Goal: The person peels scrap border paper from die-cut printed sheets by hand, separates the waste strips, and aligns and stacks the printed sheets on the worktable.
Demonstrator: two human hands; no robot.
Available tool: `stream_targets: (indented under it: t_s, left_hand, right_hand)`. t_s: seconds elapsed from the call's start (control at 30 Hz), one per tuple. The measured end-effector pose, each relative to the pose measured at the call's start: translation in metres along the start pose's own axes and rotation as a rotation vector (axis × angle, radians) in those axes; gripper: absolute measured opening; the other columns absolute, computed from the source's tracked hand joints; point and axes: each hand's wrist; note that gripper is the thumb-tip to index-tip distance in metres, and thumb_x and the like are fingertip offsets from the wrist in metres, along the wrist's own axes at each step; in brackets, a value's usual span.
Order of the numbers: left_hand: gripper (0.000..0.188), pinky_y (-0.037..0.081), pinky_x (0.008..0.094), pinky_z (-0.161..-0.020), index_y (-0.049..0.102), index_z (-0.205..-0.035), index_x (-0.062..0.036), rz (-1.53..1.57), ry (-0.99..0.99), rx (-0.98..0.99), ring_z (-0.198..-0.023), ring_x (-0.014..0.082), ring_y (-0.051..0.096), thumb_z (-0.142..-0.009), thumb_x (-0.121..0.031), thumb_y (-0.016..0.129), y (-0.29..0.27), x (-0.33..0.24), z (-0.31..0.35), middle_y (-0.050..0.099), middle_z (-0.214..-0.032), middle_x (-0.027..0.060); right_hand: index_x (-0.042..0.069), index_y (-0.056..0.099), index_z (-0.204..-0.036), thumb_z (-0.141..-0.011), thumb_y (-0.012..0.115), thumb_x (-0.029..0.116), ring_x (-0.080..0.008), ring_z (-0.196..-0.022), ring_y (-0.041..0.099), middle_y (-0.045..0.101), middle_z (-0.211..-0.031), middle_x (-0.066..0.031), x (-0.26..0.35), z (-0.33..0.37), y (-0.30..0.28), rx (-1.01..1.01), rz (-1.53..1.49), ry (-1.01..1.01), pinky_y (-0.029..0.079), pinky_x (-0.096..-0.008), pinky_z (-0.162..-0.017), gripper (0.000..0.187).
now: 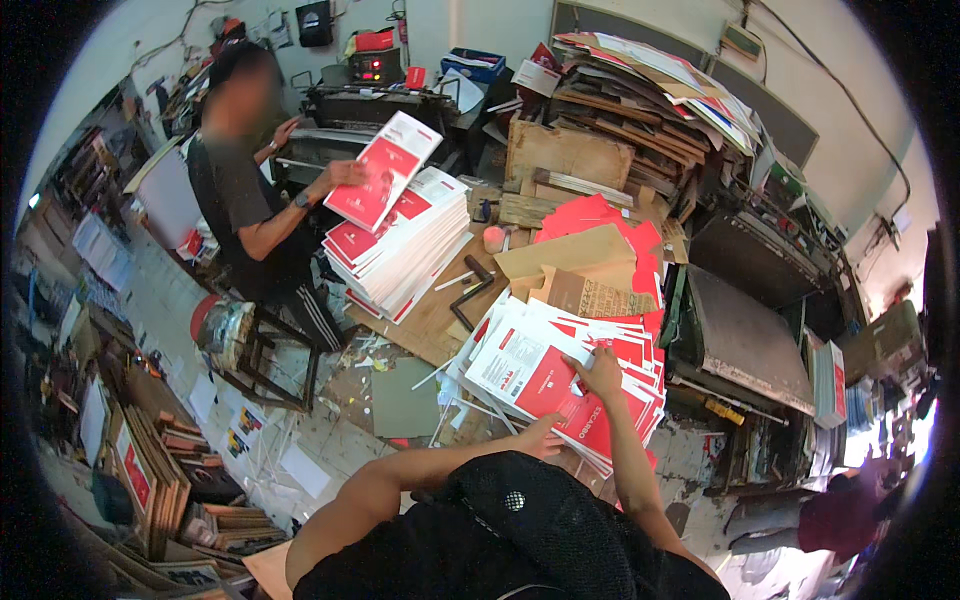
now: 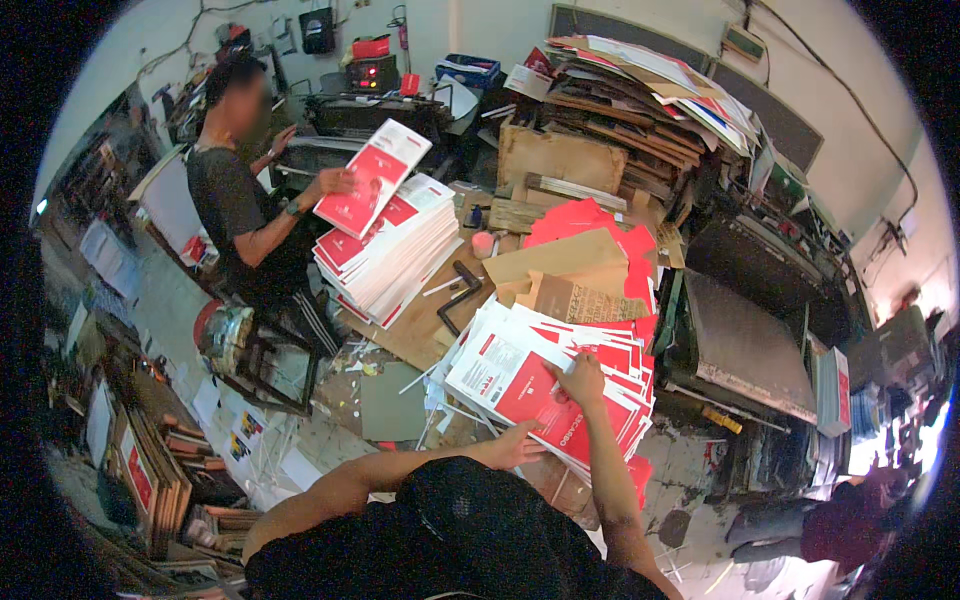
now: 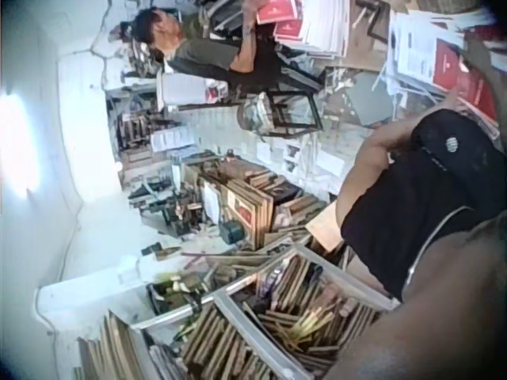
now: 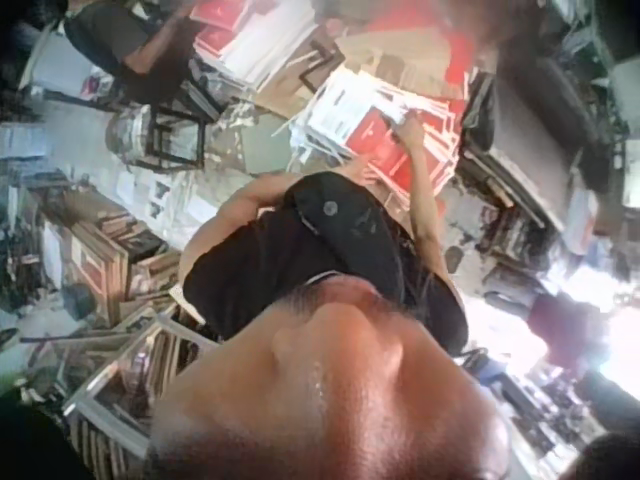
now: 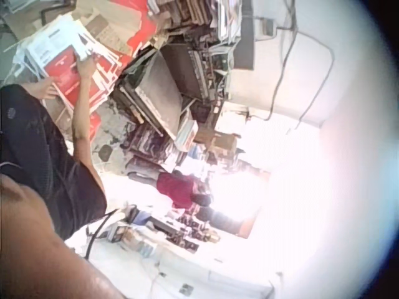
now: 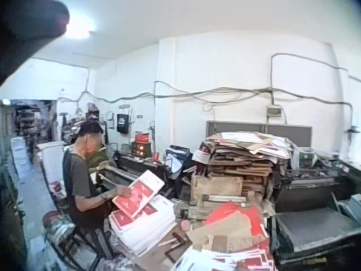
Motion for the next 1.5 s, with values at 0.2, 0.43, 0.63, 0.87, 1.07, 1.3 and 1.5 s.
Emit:
stream_targets:
  t_s: [0.2, 0.43, 0.63, 0.87, 1.07, 1.3, 1.5]
  left_hand:
    - [0.061, 0.035, 0.0435, -0.100, 0.045, -0.122, -0.0146, 0.055, 0.075, -0.150, -0.119, 0.0235, 0.044, -0.070, -0.034, 0.071, 0.013, 0.006, 0.016, 0.041, -0.133, 0.0052]
    - [0.040, 0.041, 0.0409, -0.095, 0.054, -0.106, -0.0133, 0.221, -0.024, 0.012, -0.107, 0.0194, 0.053, -0.070, -0.025, 0.069, -0.002, 0.013, -0.002, 0.060, -0.110, 0.0033]
    - [0.043, 0.043, 0.0429, -0.094, 0.053, -0.109, -0.0118, 0.178, -0.075, -0.042, -0.107, 0.0215, 0.053, -0.072, -0.029, 0.065, 0.000, 0.014, -0.018, 0.059, -0.114, 0.0042]
    - [0.041, 0.045, 0.0435, -0.091, 0.055, -0.110, -0.0135, 0.133, -0.237, 0.199, -0.108, 0.0204, 0.052, -0.076, -0.035, 0.063, -0.031, 0.012, 0.001, 0.057, -0.114, 0.0035]
    - [0.042, 0.044, 0.0436, -0.089, 0.054, -0.113, -0.0145, -0.042, -0.031, 0.376, -0.108, 0.0200, 0.049, -0.079, -0.037, 0.062, -0.018, -0.011, 0.003, 0.053, -0.114, 0.0028]
    - [0.042, 0.044, 0.0438, -0.087, 0.053, -0.116, -0.0156, -0.069, 0.324, 0.480, -0.108, 0.0195, 0.046, -0.082, -0.040, 0.061, 0.022, -0.048, 0.027, 0.050, -0.115, 0.0020]
    - [0.042, 0.046, 0.0386, -0.085, 0.051, -0.119, -0.0080, -0.163, 0.439, 0.560, -0.106, 0.0215, 0.051, -0.087, -0.033, 0.060, -0.035, -0.028, 0.002, 0.050, -0.121, 0.0085]
  right_hand:
    - [-0.007, 0.063, -0.079, -0.064, 0.065, 0.073, -0.0366, -0.071, 0.064, 0.063, -0.072, -0.0233, 0.009, -0.002, -0.010, 0.236, 0.026, -0.078, 0.052, -0.0445, -0.066, 0.081]
    - [-0.011, 0.056, -0.089, -0.057, 0.067, 0.077, -0.0362, -0.073, 0.066, 0.064, -0.077, -0.0265, 0.039, 0.011, -0.031, 0.402, -0.026, 0.037, 0.053, -0.0423, -0.065, 0.095]
    - [-0.010, 0.059, -0.093, -0.056, 0.068, 0.076, -0.0337, -0.068, 0.067, 0.066, -0.075, -0.0231, 0.015, -0.010, -0.022, 0.725, 0.128, 0.107, 0.053, -0.0406, -0.063, 0.094]
    - [-0.011, 0.062, -0.102, -0.060, 0.068, 0.073, -0.0348, -0.094, 0.064, 0.063, -0.099, -0.0298, 0.038, -0.002, -0.025, 0.645, 0.181, -0.085, 0.049, -0.0421, -0.081, 0.095]
    - [-0.008, 0.064, -0.080, -0.064, 0.077, 0.057, -0.0304, -0.067, 0.064, 0.064, -0.072, -0.0211, 0.005, 0.009, -0.045, 0.281, -0.083, -0.017, 0.048, -0.0417, -0.061, 0.068]
    - [-0.001, 0.065, -0.082, -0.067, 0.075, 0.055, -0.0298, -0.047, 0.061, 0.061, -0.056, -0.0138, 0.099, -0.012, -0.156, -0.275, 0.092, -0.300, 0.047, -0.0423, -0.052, 0.058]
    - [0.005, 0.063, -0.089, -0.068, 0.078, 0.041, -0.0382, -0.074, 0.064, 0.065, -0.077, -0.0215, 0.067, -0.020, -0.084, 0.053, 0.241, -0.293, 0.049, -0.0453, -0.062, 0.044]
Point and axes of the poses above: each hand's wrist, its own z-axis away from the middle knuckle, its own y-axis out of the palm, x = y × z
